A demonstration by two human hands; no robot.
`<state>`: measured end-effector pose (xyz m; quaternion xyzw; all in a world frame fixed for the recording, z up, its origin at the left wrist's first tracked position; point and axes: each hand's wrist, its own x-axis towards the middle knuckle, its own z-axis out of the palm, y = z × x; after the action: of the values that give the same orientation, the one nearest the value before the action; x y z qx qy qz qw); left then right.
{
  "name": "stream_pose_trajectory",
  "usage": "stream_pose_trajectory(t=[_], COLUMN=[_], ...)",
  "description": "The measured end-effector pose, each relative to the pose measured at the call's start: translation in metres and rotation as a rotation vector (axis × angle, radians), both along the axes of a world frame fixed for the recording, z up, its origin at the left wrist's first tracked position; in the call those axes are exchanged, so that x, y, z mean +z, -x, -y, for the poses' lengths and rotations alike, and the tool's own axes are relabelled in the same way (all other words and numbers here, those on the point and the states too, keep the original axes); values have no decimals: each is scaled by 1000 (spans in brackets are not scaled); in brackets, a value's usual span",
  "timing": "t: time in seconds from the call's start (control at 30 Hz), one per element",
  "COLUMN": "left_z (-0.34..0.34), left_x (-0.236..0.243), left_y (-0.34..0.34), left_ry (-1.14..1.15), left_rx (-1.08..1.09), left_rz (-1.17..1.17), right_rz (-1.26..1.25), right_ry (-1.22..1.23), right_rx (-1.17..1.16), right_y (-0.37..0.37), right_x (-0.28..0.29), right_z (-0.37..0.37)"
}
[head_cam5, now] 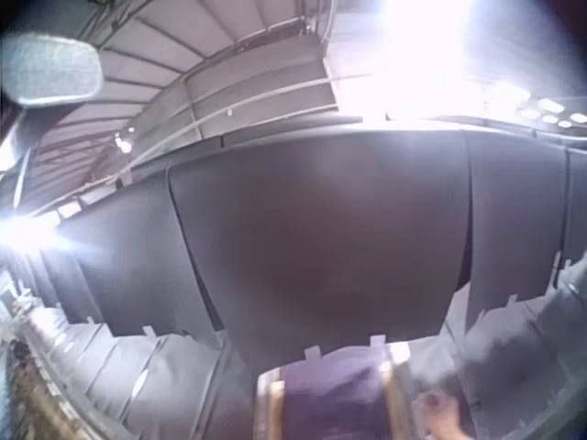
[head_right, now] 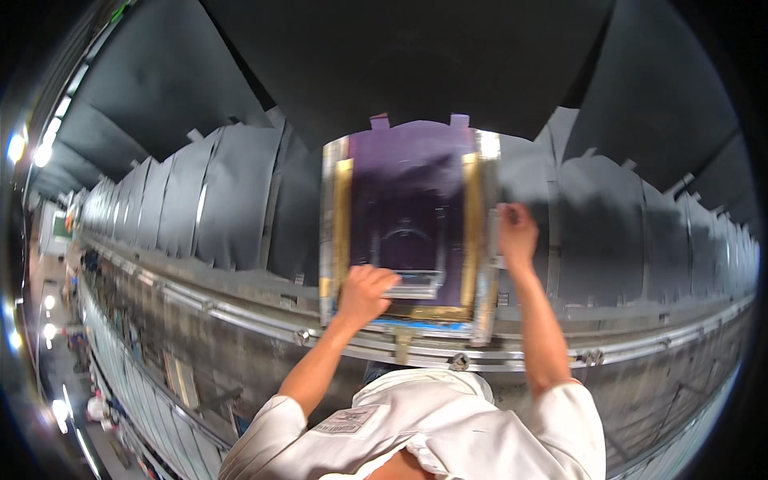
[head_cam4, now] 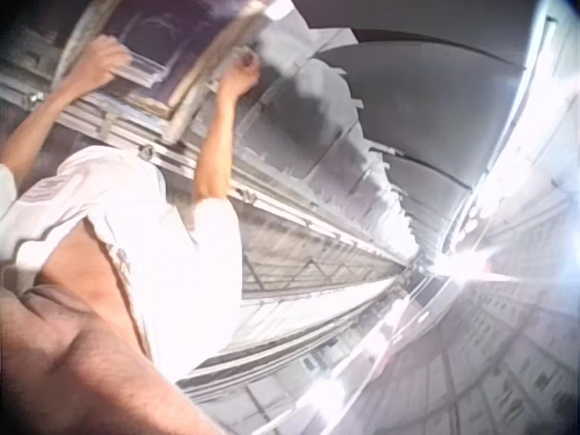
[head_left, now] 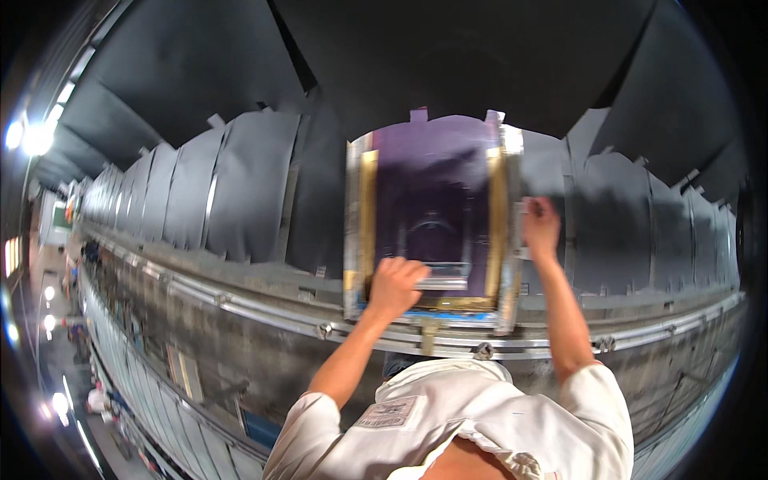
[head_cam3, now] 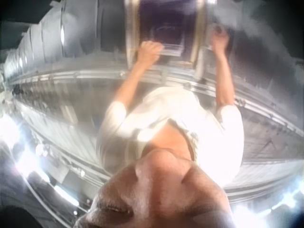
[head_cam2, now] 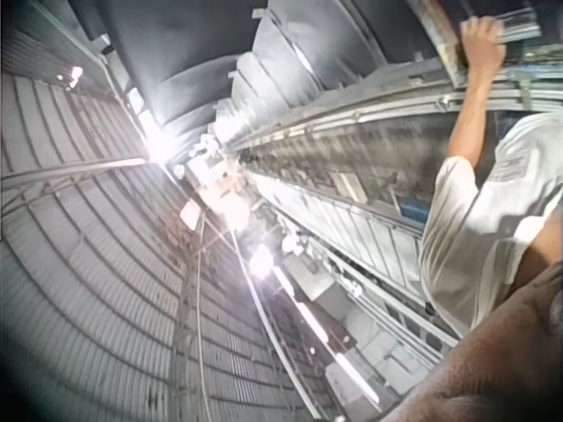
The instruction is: The person uses a squeegee to spread purple ink across a screen printing frame mounted on a large curved surface. They repeatedly pull the ink from the top to the bottom of the frame in a consistent motion.
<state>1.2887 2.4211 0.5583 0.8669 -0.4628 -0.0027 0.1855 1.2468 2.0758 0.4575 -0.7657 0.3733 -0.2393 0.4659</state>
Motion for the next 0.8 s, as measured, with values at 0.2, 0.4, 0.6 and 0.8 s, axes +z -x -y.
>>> stream_pose_trajectory(t=[0.2, 0.4, 0.6, 0.8], left_z=[-132, -155, -152, -121], left_x=[15, 30, 28, 26], left_y=[-83, -108, -142, -229], left_ry=[-32, -53, -175, -115], left_rx=[19, 41, -65, -66], left_rz=[10, -61, -223, -186], right_rz=[232, 89, 60, 72], right_ry=[85, -188, 16, 563], right_rx=[-11, -11, 4, 339], right_y=[-77, -90, -100, -134], right_x=[1, 42, 11, 63], right_z=[-159, -193, -190, -186])
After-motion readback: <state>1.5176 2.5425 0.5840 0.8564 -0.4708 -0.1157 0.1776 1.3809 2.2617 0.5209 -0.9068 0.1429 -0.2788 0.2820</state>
